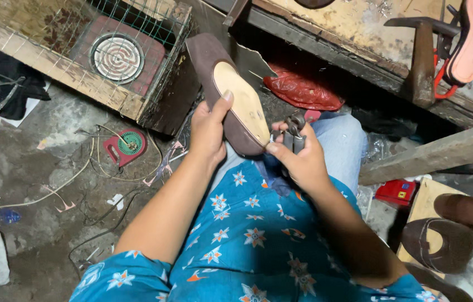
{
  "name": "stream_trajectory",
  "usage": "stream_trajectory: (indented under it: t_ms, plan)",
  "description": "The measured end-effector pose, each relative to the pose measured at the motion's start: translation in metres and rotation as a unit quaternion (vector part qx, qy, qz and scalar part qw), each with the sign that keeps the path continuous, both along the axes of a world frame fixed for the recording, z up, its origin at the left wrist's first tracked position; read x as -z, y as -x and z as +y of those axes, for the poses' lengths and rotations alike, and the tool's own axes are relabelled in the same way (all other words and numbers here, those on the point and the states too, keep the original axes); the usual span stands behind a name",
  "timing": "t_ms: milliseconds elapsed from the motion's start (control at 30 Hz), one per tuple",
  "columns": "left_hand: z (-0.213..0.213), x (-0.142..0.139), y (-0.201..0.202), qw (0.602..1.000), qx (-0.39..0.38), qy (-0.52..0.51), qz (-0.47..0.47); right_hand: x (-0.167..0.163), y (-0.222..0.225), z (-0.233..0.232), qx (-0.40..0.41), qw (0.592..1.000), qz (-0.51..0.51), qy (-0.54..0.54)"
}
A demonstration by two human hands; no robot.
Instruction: The person uses a hammer and pliers to attach and secure a brown leather upper onto a pink shoe sole. They repeatedly hammer the edges, pull the leather with pliers, and inspect the fit throughout the process.
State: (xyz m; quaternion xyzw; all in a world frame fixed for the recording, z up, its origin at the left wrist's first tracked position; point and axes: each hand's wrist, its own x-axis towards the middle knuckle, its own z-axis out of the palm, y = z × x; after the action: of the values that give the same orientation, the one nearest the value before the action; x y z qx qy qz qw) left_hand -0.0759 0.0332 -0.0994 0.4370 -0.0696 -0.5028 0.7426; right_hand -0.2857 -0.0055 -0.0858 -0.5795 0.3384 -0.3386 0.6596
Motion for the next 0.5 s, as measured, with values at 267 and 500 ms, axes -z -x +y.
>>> stream_trajectory:
  t_ms: [267, 500]
  plan:
    - [0.039, -0.029, 0.000, 0.954, 0.007, 0.039, -0.296, -0.019, 0.001, -0.026, 0.003, 0.994, -0.052, -0.099]
    - [0.028, -0.073, -0.043, 0.993, 0.072, 0.091, 0.008, 0.005, -0.002, -0.014, -0.117, 0.944, -0.131, -0.280]
